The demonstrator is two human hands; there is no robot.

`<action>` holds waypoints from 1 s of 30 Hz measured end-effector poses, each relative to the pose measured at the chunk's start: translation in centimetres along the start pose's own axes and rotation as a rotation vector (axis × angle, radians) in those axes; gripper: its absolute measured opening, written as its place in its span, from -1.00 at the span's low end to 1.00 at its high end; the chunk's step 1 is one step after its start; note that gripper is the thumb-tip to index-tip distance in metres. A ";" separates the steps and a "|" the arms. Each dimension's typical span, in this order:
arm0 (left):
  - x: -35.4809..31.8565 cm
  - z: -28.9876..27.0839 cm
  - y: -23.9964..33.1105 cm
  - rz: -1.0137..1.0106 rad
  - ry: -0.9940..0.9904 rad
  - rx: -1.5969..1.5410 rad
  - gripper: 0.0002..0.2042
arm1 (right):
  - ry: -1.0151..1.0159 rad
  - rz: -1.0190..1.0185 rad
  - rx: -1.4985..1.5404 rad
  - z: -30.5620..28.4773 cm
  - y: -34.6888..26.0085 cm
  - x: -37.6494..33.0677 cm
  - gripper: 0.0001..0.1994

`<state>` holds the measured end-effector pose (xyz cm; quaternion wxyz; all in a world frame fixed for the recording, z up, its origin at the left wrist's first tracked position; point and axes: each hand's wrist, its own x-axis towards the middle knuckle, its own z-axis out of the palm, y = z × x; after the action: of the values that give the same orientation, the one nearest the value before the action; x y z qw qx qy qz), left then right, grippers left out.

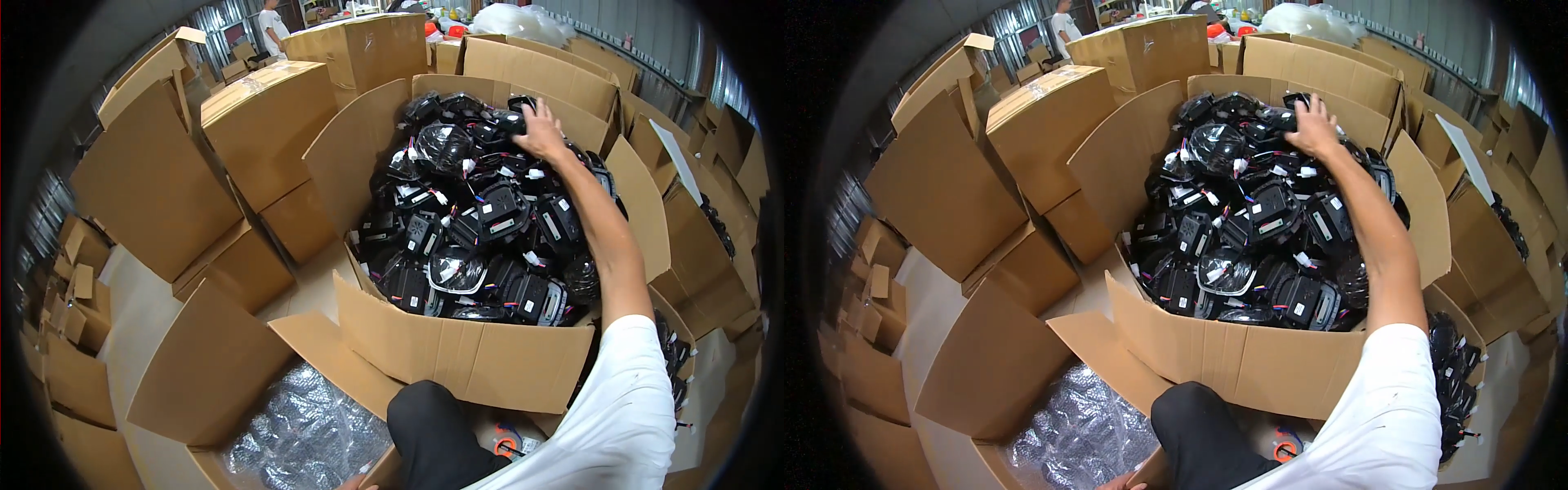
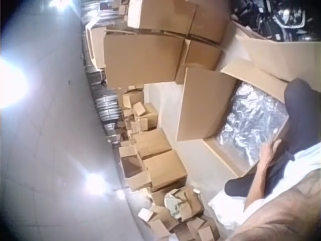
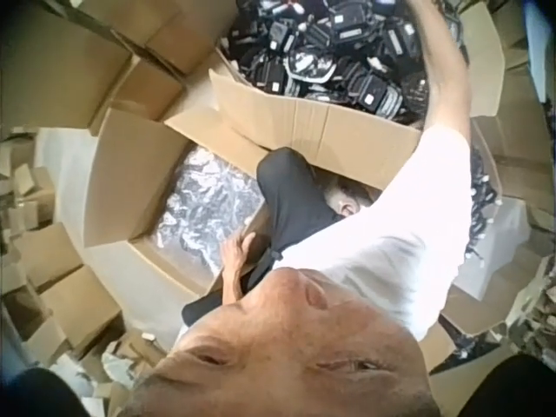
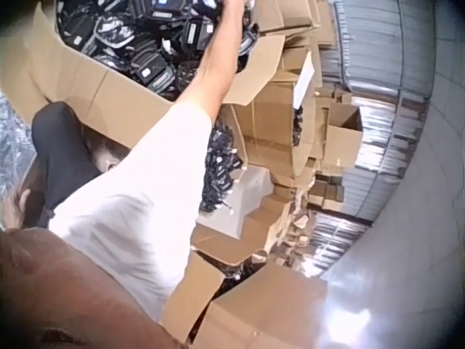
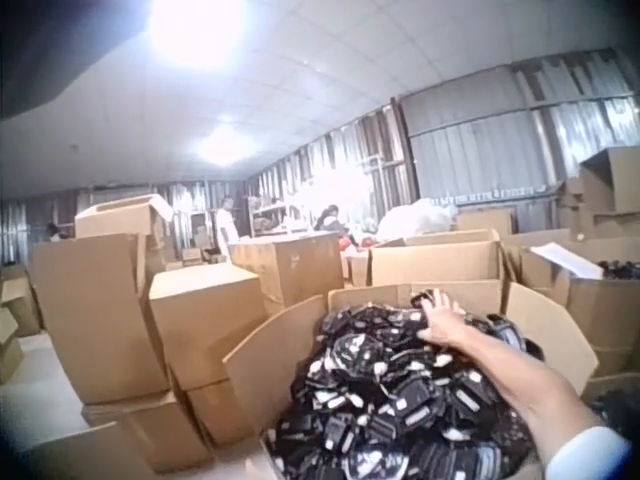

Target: The person packs electronic components into cardboard boxes by hand, layering them with bubble wrap.

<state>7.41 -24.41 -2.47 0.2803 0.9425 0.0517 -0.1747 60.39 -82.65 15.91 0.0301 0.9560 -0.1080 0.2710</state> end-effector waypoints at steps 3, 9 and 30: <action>0.2 -0.1 0.3 -0.006 0.005 -0.060 -0.62 | 0.000 -0.072 0.140 1.1 3.6 1.9 -0.34; -0.1 -1.1 1.2 -0.173 -0.115 -0.052 -0.60 | 0.039 -0.107 0.150 2.9 3.9 3.8 -0.38; 6.4 -4.4 -1.0 0.078 0.268 -1.119 -0.52 | -0.601 -0.565 1.190 -20.1 -25.5 -18.8 -0.64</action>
<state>14.47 -21.14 -1.81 0.7335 0.6658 0.1366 0.0106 40.20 -51.86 23.23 -0.4574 0.8351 0.3055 -0.0086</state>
